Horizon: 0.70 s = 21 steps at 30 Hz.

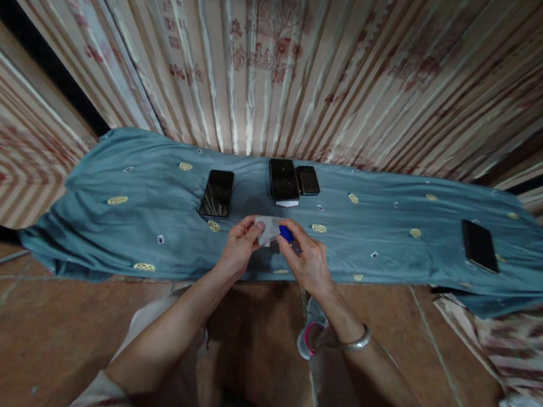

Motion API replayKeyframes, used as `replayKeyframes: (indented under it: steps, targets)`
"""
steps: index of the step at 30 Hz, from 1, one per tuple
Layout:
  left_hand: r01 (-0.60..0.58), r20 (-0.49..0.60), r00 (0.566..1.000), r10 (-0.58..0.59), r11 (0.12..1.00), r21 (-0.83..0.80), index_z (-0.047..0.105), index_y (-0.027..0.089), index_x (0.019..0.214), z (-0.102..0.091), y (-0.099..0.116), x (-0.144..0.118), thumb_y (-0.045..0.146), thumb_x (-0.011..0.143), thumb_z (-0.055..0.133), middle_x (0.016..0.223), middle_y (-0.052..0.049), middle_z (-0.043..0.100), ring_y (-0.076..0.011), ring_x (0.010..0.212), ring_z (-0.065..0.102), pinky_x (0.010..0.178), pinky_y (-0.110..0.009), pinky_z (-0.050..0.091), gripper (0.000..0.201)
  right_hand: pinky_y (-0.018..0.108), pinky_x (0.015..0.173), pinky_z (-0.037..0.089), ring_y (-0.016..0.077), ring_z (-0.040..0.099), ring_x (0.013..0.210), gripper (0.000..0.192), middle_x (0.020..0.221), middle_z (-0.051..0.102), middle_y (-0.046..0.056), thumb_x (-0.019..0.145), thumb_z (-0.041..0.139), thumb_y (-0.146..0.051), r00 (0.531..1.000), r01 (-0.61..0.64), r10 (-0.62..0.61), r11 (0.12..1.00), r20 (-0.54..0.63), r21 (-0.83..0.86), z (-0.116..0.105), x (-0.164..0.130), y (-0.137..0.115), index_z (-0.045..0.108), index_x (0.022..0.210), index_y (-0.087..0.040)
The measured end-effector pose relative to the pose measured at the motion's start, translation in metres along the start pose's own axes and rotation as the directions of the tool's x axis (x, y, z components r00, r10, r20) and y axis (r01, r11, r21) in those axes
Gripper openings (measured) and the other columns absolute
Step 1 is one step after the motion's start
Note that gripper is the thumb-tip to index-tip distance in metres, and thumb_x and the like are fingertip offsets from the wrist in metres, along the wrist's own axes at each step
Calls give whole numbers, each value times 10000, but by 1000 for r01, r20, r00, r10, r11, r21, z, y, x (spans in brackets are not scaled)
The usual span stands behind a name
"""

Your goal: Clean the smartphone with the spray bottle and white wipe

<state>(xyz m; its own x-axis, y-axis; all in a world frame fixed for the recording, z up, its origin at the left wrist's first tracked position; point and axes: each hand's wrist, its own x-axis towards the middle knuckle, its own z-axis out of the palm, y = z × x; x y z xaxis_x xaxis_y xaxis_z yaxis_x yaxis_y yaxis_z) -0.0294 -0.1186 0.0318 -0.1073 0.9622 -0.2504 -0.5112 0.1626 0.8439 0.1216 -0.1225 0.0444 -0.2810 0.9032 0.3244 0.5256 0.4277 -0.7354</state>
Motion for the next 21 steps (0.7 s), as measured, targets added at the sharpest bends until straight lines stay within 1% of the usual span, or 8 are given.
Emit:
replayKeyframes:
  steps: [3, 7, 10, 13, 15, 17, 19, 21]
  targets:
    - [1, 5, 1000, -1, 1000, 6, 628, 167, 792, 0, -1, 1, 387, 549, 827, 697, 10, 653, -109, 610, 574, 592, -228, 484, 384, 299, 913, 548, 191, 699, 1019, 345, 1205, 699, 48, 930, 524, -304, 1000, 13, -13, 1000, 1, 3, 1, 0, 1, 586, 1260, -226]
    - [-1, -28, 1000, 1, 1000, 11, 630, 168, 790, -2, 0, 2, 418, 505, 842, 707, 8, 657, -108, 607, 576, 575, -221, 479, 434, 317, 988, 519, 195, 662, 1125, 408, 1283, 663, 49, 935, 525, -318, 996, 88, -88, 996, 17, 2, -3, -1, 3, 549, 1334, -232]
    - [-12, -58, 998, 14, 1000, 22, 628, 175, 787, -6, 2, 4, 438, 497, 837, 701, 13, 652, -108, 606, 576, 591, -228, 488, 444, 350, 1041, 484, 205, 621, 1194, 444, 1336, 629, 56, 952, 464, -289, 993, 117, -116, 991, 16, -59, -8, 0, 8, 504, 1391, -240]
    - [-25, -85, 996, 27, 999, 29, 625, 178, 774, -11, 3, 6, 428, 494, 835, 699, 20, 645, -101, 603, 571, 591, -221, 484, 431, 386, 1025, 481, 230, 624, 1168, 495, 1287, 651, 89, 960, 382, -235, 994, 111, -104, 971, 42, -210, -10, 3, 20, 426, 1453, -223]
    - [-28, -94, 995, 31, 999, 33, 630, 178, 772, -14, 3, 7, 422, 494, 835, 703, 19, 647, -101, 605, 572, 570, -210, 471, 423, 410, 940, 514, 271, 659, 1061, 536, 1155, 697, 130, 957, 384, -231, 998, 41, -23, 933, 54, -357, -7, 6, 31, 359, 1490, -180]
    - [-24, -98, 995, 27, 999, 38, 631, 179, 764, -15, 3, 7, 422, 493, 832, 688, 20, 645, -101, 591, 568, 543, -204, 457, 416, 410, 856, 530, 310, 665, 986, 582, 1037, 715, 179, 939, 441, -238, 997, -28, 62, 871, 53, -490, -2, 9, 42, 330, 1488, -83]
    - [-16, -97, 995, 20, 999, 39, 630, 179, 758, -14, 2, 6, 420, 490, 830, 675, 24, 640, -98, 578, 563, 531, -201, 451, 412, 403, 862, 518, 324, 645, 1017, 571, 1049, 708, 203, 923, 487, -226, 993, -35, 95, 812, 73, -583, 3, 12, 49, 367, 1452, -48]
    - [-9, -94, 996, 14, 999, 46, 632, 178, 757, -14, 1, 6, 417, 490, 825, 670, 25, 639, -94, 571, 561, 528, -197, 445, 407, 395, 897, 500, 318, 624, 1061, 548, 1126, 689, 206, 915, 517, -215, 989, -15, 105, 771, 105, -636, 7, 15, 53, 398, 1425, -53]
